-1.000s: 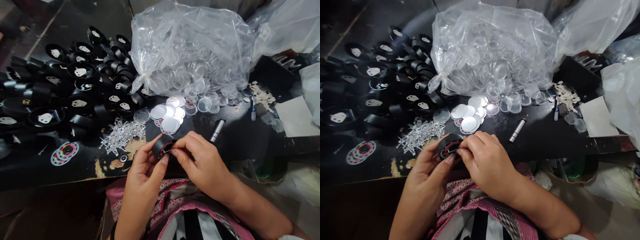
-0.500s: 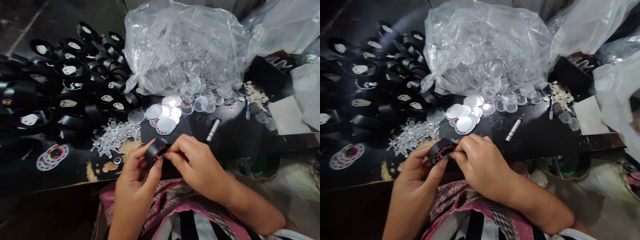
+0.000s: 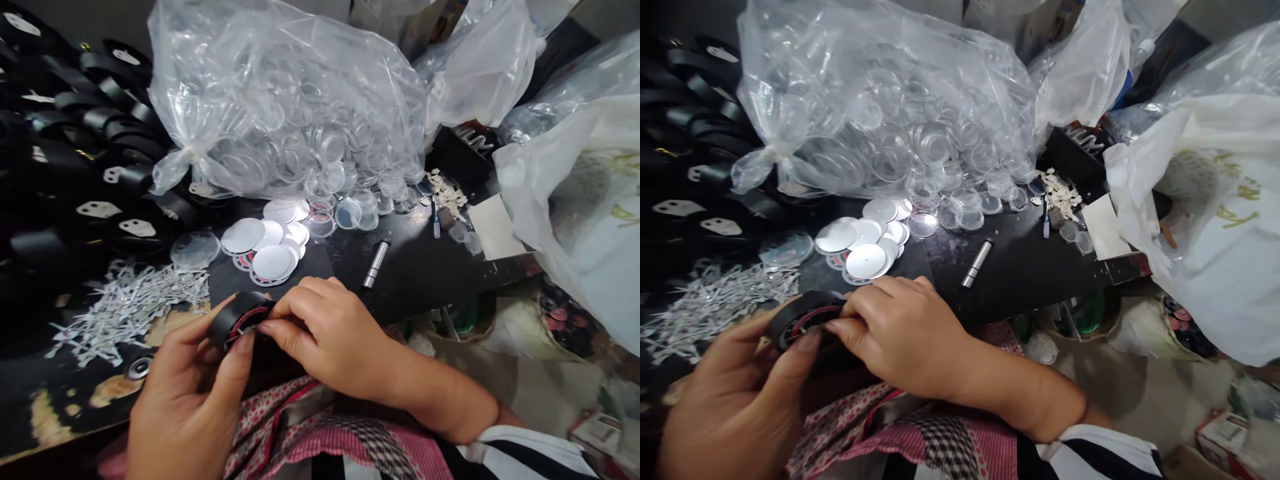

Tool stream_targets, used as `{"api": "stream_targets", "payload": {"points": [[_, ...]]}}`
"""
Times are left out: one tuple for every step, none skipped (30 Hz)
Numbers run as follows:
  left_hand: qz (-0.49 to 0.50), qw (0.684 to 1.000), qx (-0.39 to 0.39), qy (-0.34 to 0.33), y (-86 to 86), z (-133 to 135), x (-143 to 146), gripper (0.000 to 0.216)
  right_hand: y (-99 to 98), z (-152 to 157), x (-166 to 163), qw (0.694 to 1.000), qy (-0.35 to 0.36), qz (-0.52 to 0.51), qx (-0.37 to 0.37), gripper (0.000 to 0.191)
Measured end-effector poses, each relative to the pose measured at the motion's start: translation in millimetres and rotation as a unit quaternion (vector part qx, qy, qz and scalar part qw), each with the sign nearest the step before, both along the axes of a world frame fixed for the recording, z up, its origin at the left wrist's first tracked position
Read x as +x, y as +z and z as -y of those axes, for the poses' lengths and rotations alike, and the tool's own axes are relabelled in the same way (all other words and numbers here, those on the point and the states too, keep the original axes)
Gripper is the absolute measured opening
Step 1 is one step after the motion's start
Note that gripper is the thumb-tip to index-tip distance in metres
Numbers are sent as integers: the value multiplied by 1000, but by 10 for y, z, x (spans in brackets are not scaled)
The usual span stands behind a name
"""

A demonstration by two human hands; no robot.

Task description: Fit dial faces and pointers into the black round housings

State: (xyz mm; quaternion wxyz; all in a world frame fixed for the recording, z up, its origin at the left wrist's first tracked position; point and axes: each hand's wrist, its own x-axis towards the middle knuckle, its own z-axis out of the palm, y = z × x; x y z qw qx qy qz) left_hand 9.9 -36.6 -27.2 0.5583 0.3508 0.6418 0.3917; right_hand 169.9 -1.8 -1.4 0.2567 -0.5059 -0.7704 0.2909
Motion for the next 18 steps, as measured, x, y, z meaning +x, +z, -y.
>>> {"api": "stream_targets", "payload": {"points": [[-52, 998, 17, 7, 22, -33, 15, 25, 6, 1, 62, 1000, -4, -3, 6, 28], [-88, 996, 32, 14, 37, -63, 27, 27, 15, 3, 156, 1000, -14, -4, 14, 26], [-94, 995, 37, 21, 45, -89, 35, 30, 25, 4, 281, 999, -29, 6, 23, 22], [-67, 997, 31, 25, 45, -109, 41, 32, 30, 4, 431, 998, -50, 26, 36, 19], [-25, 999, 21, 30, 39, -126, 47, 34, 25, 0, 594, 993, -76, 70, 57, 17], [22, 999, 12, 37, 28, -139, 55, 34, 7, -9, 758, 985, -78, 140, 69, 24], [71, 997, 5, 44, 14, -152, 65, 33, -23, -23, 911, 972, -71, 208, 78, 33], [115, 992, 1, 51, -1, -163, 78, 32, -61, -42, 1041, 960, -56, 262, 87, 38], [153, 987, -5, 58, -13, -173, 93, 31, -100, -65, 1143, 948, -32, 302, 97, 38], [183, 981, -10, 64, -22, -181, 108, 30, -134, -90, 1214, 937, -8, 333, 105, 36], [205, 976, -18, 69, -27, -187, 123, 29, -157, -117, 1257, 928, 15, 355, 112, 33], [220, 972, -28, 71, -28, -190, 135, 28, -167, -146, 1279, 922, 35, 368, 117, 29], [230, 970, -39, 69, -26, -190, 144, 27, -165, -176, 1285, 918, 51, 376, 119, 26], [239, 967, -48, 69, -23, -189, 148, 26, -154, -206, 1281, 917, 64, 375, 117, 24], [249, 965, -55, 67, -21, -186, 149, 25, -139, -233, 1271, 921, 74, 365, 113, 23], [257, 962, -62, 67, -19, -184, 146, 24, -126, -255, 1258, 930, 77, 343, 109, 22], [265, 960, -68, 66, -19, -181, 141, 24, -118, -267, 1240, 943, 70, 310, 101, 20], [271, 958, -74, 64, -19, -180, 135, 23, -117, -268, 1216, 958, 51, 267, 86, 18]]}}
